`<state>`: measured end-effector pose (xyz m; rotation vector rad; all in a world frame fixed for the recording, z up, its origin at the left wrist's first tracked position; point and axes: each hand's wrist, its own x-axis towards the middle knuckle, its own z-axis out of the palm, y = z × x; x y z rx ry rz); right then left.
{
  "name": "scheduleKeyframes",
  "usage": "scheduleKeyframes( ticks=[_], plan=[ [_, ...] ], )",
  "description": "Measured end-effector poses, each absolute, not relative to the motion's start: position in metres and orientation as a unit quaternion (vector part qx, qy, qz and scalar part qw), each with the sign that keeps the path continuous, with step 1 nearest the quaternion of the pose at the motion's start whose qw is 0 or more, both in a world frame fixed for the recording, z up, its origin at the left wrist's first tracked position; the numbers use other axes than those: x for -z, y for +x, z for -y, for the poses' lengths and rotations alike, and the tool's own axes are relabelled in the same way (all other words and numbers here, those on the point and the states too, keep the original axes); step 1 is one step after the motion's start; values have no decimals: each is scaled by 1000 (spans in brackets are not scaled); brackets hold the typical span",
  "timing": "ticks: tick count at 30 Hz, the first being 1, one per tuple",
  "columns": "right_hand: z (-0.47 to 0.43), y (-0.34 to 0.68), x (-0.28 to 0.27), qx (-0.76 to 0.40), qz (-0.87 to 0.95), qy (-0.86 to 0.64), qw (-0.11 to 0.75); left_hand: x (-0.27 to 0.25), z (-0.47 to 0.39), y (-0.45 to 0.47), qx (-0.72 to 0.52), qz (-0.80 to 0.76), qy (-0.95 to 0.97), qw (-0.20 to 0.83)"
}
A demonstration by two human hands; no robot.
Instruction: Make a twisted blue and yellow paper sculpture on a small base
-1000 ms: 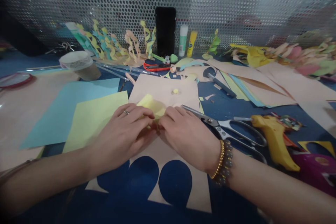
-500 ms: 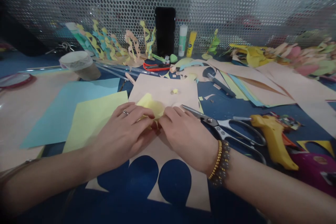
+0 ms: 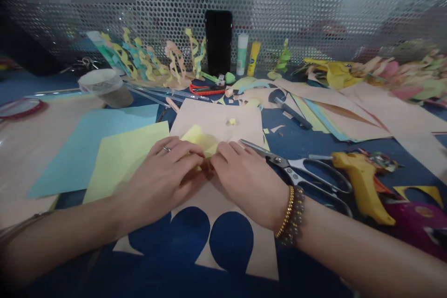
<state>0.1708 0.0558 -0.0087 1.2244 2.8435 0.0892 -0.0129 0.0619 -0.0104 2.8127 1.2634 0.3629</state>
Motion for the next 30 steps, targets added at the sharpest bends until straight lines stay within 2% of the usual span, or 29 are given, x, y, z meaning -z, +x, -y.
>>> scheduleKeyframes(
  ticks=[12,17,23,30],
  plan=[
    [-60,173,7,13,-921,389,-15,13,-59,-12,-111,-411,905,-15],
    [-58,174,10,34,-912,402,-69,13,-41,-13,-155,-363,916,-68],
    [-59,174,11,37,-912,404,-56,20,-16,-10,-163,-305,929,-134],
    [-62,175,9,52,-913,398,-70,23,-18,-7,-148,-300,934,-126]
  ],
)
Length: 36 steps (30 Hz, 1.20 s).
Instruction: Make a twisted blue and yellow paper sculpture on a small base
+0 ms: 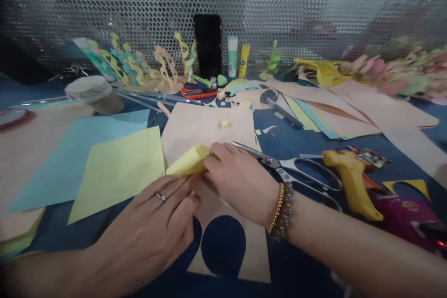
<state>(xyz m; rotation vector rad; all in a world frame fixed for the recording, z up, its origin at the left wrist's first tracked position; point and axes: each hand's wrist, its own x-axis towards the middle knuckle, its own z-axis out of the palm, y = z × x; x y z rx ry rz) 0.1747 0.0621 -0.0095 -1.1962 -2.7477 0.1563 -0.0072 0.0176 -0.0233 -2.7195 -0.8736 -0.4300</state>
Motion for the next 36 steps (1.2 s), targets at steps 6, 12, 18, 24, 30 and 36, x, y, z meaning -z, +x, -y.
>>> scheduleKeyframes(
  ticks=[6,12,18,24,30,36],
  plan=[
    [-67,184,1,-101,907,-384,141,19,-19,-5,122,308,-936,121],
    [-70,188,-1,-120,894,-400,163,18,-20,-4,106,322,-933,122],
    [-67,188,0,-171,874,-432,147,18,-24,-1,118,334,-928,118],
    [-64,184,4,-163,879,-426,138,18,-24,-2,138,329,-928,106],
    [-62,183,3,-160,881,-427,124,11,-34,-4,118,348,-929,50],
    [-62,183,4,-142,881,-432,131,11,-44,-10,113,368,-923,17]
  ],
)
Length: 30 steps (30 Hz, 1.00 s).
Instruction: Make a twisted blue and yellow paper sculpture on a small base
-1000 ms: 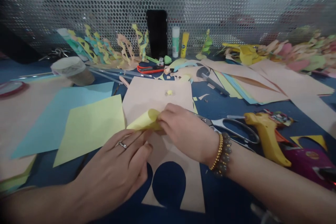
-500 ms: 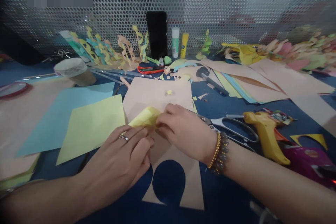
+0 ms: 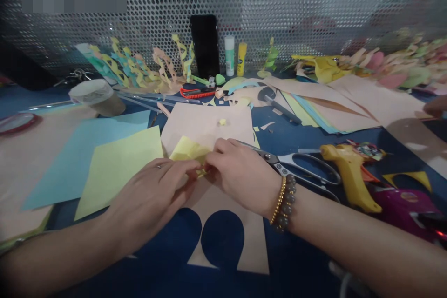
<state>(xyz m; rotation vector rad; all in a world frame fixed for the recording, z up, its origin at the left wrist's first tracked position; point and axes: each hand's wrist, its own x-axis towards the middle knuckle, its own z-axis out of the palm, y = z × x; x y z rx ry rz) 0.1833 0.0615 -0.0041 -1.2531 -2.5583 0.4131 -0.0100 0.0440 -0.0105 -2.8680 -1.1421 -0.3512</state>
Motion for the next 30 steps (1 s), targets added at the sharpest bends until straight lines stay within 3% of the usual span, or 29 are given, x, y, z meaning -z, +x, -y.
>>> scheduleKeyframes(
  ticks=[22,30],
  plan=[
    [-59,179,4,-83,904,-414,68,14,-44,-8,80,340,-933,84],
    [-58,180,2,-106,895,-428,73,18,-48,-9,53,355,-933,12]
  ],
)
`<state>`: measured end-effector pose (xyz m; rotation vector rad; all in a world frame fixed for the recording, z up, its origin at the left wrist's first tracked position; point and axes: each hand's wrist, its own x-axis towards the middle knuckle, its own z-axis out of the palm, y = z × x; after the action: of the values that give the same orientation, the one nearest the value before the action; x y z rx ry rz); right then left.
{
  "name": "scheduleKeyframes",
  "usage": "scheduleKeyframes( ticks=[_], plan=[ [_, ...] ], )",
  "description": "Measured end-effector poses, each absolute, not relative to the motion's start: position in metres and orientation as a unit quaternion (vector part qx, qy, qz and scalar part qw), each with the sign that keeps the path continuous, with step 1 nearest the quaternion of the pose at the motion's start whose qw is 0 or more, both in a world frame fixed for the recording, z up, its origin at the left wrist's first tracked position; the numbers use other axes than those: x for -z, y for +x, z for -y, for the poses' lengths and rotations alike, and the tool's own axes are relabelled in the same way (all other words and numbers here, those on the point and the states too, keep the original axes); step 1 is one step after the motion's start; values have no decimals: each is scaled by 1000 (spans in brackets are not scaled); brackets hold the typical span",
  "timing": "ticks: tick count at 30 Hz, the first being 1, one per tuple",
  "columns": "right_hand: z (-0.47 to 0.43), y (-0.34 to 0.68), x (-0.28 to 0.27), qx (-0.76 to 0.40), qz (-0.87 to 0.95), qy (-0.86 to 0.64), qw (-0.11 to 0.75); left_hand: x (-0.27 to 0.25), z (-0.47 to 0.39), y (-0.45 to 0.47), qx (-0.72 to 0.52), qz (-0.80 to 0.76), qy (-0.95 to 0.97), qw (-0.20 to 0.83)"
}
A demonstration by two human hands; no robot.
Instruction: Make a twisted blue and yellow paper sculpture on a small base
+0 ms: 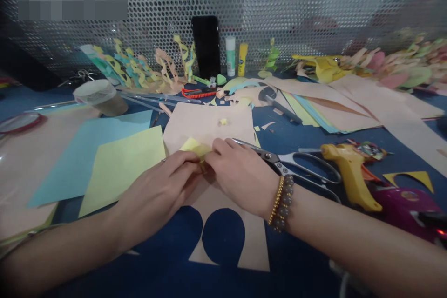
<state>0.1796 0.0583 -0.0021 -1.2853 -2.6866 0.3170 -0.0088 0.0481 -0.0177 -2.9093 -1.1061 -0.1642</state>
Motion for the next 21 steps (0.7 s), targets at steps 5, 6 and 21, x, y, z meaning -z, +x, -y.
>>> scheduleKeyframes(
  ticks=[5,6,21],
  plan=[
    [-57,179,2,-120,894,-418,108,15,-50,-7,81,373,-924,-23],
    [-57,179,2,-119,895,-415,112,14,-50,-7,84,370,-925,-26],
    [-57,178,6,-108,896,-416,109,12,-52,-7,81,374,-922,-58]
  ],
)
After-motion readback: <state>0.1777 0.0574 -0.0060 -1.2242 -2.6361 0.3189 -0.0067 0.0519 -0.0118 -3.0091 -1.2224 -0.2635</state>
